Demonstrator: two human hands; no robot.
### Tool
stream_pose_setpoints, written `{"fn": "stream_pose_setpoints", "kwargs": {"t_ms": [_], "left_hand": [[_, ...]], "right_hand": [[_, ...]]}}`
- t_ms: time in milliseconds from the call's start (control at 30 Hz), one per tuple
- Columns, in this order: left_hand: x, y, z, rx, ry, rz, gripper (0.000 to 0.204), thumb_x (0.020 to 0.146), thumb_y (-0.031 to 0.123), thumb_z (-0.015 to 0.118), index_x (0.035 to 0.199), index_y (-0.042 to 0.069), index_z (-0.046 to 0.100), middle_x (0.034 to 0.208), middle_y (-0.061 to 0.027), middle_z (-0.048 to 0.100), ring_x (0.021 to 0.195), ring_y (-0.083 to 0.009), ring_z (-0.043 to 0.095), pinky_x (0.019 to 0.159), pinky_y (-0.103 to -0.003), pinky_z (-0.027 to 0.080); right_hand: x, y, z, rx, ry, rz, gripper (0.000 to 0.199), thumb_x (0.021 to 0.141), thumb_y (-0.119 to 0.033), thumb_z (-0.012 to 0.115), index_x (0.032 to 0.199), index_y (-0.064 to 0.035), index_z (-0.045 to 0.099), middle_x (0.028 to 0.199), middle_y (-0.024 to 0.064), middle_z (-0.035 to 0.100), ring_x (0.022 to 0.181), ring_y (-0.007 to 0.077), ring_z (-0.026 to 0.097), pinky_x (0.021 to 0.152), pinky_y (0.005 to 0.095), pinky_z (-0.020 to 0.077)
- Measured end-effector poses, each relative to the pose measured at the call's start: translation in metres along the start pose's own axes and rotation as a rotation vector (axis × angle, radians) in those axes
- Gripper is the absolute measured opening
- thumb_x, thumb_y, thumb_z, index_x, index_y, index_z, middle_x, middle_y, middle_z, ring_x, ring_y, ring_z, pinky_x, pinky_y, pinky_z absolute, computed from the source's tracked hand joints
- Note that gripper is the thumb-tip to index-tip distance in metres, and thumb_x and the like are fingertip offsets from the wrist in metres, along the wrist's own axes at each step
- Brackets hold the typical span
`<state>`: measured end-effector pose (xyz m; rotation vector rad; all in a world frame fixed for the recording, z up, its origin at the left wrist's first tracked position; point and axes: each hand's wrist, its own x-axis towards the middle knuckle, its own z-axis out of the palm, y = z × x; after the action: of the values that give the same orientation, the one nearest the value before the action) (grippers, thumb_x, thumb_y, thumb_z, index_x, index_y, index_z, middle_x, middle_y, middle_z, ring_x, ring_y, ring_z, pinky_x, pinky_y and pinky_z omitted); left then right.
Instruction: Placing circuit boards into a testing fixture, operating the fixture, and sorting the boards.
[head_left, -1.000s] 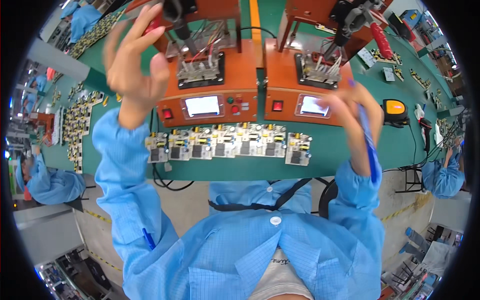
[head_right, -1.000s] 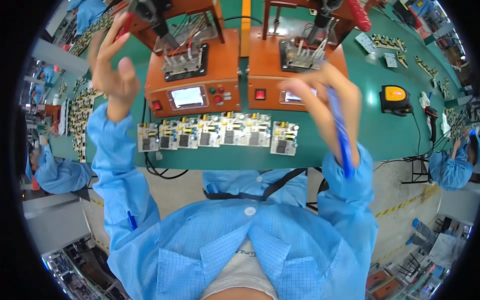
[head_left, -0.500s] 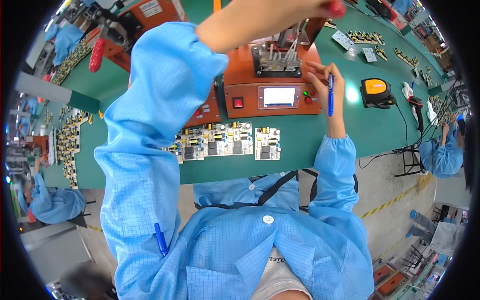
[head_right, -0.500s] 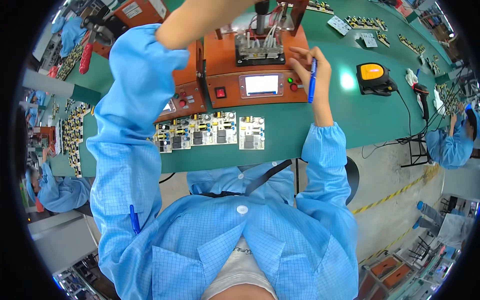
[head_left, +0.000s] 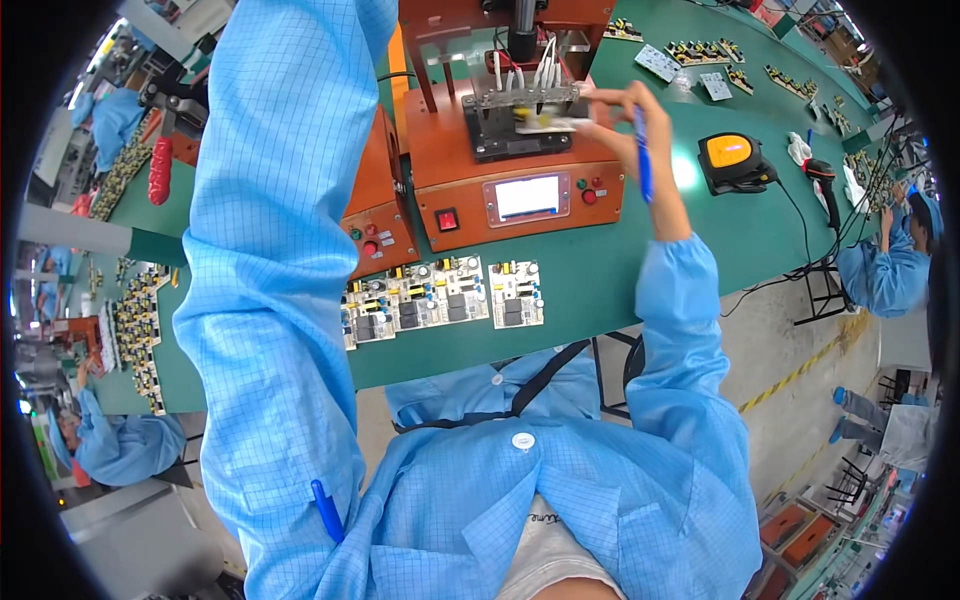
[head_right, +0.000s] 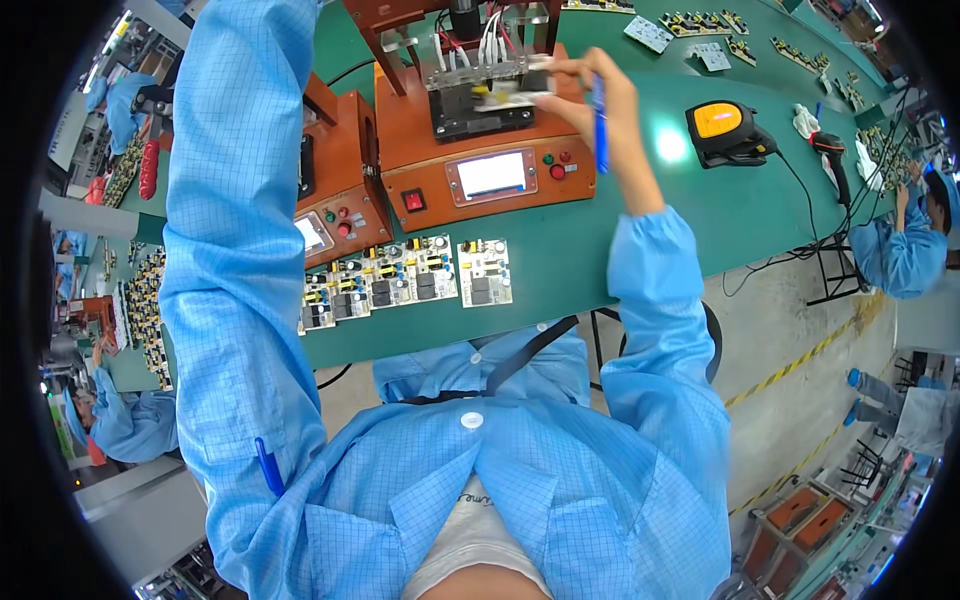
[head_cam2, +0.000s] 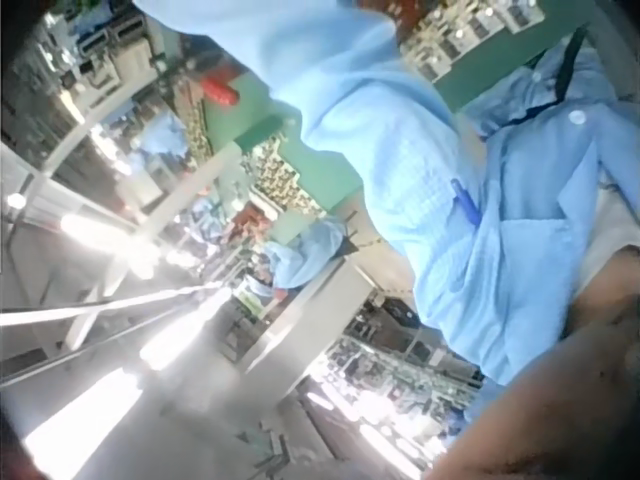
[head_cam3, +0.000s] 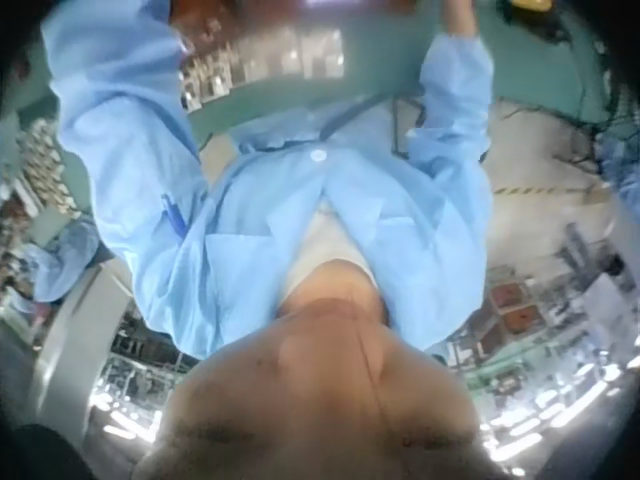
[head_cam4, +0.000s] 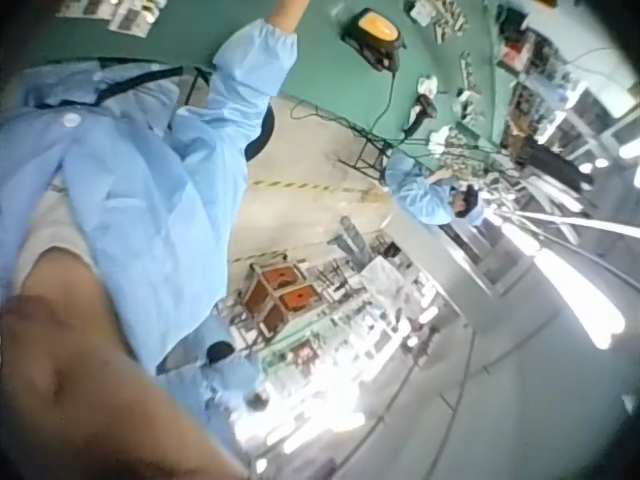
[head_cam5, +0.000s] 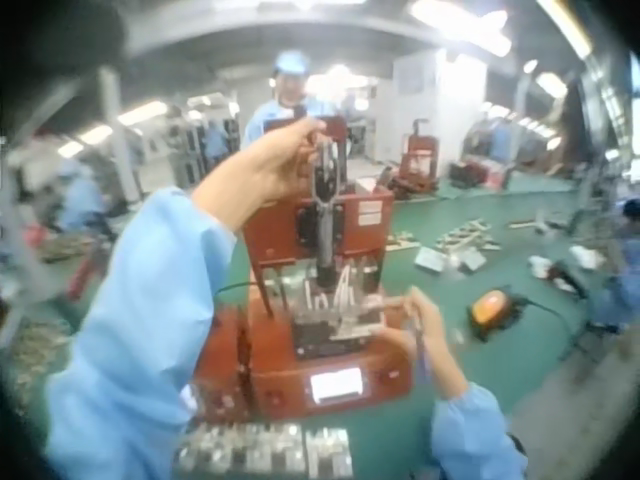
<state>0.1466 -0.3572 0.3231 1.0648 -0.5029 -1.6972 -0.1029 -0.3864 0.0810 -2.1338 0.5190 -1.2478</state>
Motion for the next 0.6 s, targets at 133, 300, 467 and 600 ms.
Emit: {"fn": "stream_pose_setpoints", "kwargs": {"t_ms": [133, 300, 467, 600], "left_hand": [[0.035, 0.011, -0.054, 0.270, -0.202, 0.515, 0.023, 0.095, 0.027, 0.051, 0.076, 0.015, 0.053, 0.062, 0.0055, 0.055, 0.052, -0.0071, 0.050, 0.050, -0.025, 0.041], [0.031, -0.017, -0.020, 0.263, -0.094, 0.610, 0.026, 0.096, 0.030, 0.049, 0.076, 0.015, 0.054, 0.060, 0.0054, 0.053, 0.051, -0.0084, 0.049, 0.048, -0.027, 0.043], [0.033, -0.016, -0.022, 0.320, -0.039, 0.605, 0.028, 0.097, 0.032, 0.046, 0.074, 0.017, 0.052, 0.056, 0.0063, 0.048, 0.048, -0.0101, 0.047, 0.047, -0.027, 0.041], [0.029, 0.009, 0.002, 0.149, -0.039, 0.170, 0.034, 0.097, 0.038, 0.044, 0.069, 0.020, 0.047, 0.050, 0.0082, 0.038, 0.044, -0.0111, 0.039, 0.044, -0.028, 0.032]], "right_hand": [[0.001, -0.005, -0.057, 0.136, 0.033, 0.155, 0.041, 0.069, -0.001, 0.080, 0.084, -0.0048, 0.042, 0.104, 0.0109, 0.066, 0.076, 0.0125, 0.061, 0.068, 0.0271, 0.0515], [0.071, 0.080, -0.072, -0.717, -0.043, -0.096, 0.020, 0.079, -0.004, 0.061, 0.097, -0.0068, 0.051, 0.086, 0.0136, 0.064, 0.077, 0.0304, 0.064, 0.064, 0.0387, 0.0495], [0.111, 0.174, -0.027, -1.026, -0.328, -0.163, 0.019, 0.083, -0.004, 0.049, 0.101, -0.0081, 0.053, 0.093, 0.0183, 0.064, 0.090, 0.0411, 0.060, 0.072, 0.0495, 0.0467], [0.095, 0.175, -0.064, -0.770, -0.152, -0.093, 0.028, 0.085, -0.013, 0.057, 0.113, -0.0118, 0.060, 0.092, 0.0163, 0.067, 0.086, 0.0373, 0.064, 0.070, 0.0437, 0.0496]]}}
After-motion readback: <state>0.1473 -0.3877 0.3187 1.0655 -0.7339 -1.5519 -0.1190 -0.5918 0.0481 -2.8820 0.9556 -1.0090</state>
